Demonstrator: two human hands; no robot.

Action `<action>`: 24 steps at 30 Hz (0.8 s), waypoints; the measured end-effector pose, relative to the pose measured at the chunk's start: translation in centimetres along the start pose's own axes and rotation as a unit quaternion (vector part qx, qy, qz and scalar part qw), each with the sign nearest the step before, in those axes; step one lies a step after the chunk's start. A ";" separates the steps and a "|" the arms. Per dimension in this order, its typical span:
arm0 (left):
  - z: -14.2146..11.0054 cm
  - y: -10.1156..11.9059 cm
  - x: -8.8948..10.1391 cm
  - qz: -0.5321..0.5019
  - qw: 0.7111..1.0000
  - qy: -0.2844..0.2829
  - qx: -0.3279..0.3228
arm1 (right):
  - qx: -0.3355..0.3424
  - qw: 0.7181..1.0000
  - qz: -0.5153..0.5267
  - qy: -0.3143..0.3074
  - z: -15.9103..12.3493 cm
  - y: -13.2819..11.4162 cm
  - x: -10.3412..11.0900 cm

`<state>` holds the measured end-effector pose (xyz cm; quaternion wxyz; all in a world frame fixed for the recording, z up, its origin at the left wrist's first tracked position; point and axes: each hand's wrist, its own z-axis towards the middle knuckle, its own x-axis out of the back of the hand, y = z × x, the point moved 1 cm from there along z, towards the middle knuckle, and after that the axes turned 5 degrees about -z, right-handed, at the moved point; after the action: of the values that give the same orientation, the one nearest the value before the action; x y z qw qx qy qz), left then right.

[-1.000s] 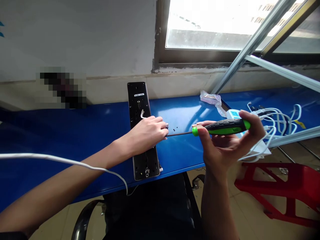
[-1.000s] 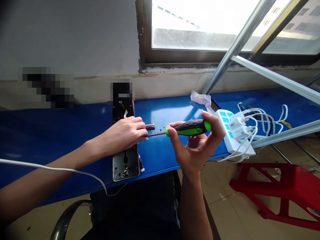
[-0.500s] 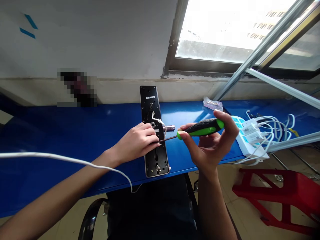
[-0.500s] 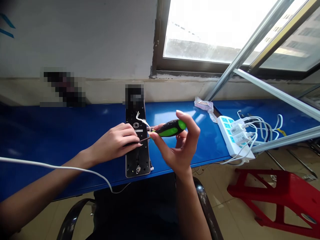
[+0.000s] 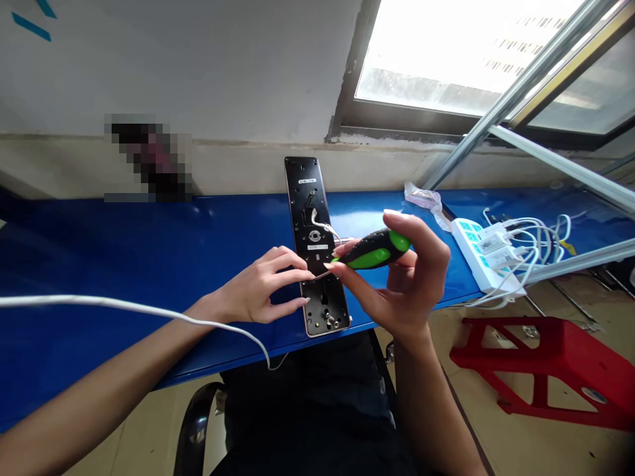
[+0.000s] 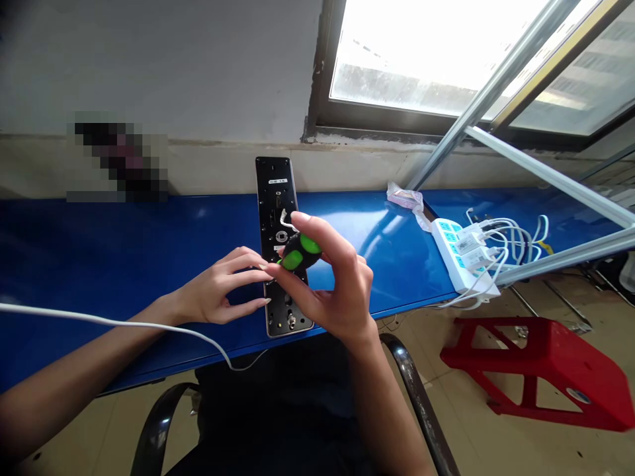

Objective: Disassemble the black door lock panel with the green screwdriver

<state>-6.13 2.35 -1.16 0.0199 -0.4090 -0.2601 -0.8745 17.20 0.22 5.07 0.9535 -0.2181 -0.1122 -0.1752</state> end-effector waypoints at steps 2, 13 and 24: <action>-0.3 0.0 0.0 -0.003 1.000 0.003 0.001 | -0.001 1.000 -0.016 -0.012 -0.1 -0.5 -0.2; -1.0 -0.4 -0.8 0.002 0.999 0.022 0.031 | 0.036 0.998 -0.052 -0.026 0.1 -0.5 -1.0; -1.3 -0.6 -1.6 -0.003 0.992 0.073 0.106 | 0.007 1.000 -0.008 0.021 1.8 -0.9 0.6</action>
<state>-6.11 2.04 -3.27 0.0791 -0.3392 -0.3507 -0.8693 17.15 0.08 7.19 0.9557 -0.2067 -0.0955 -0.1866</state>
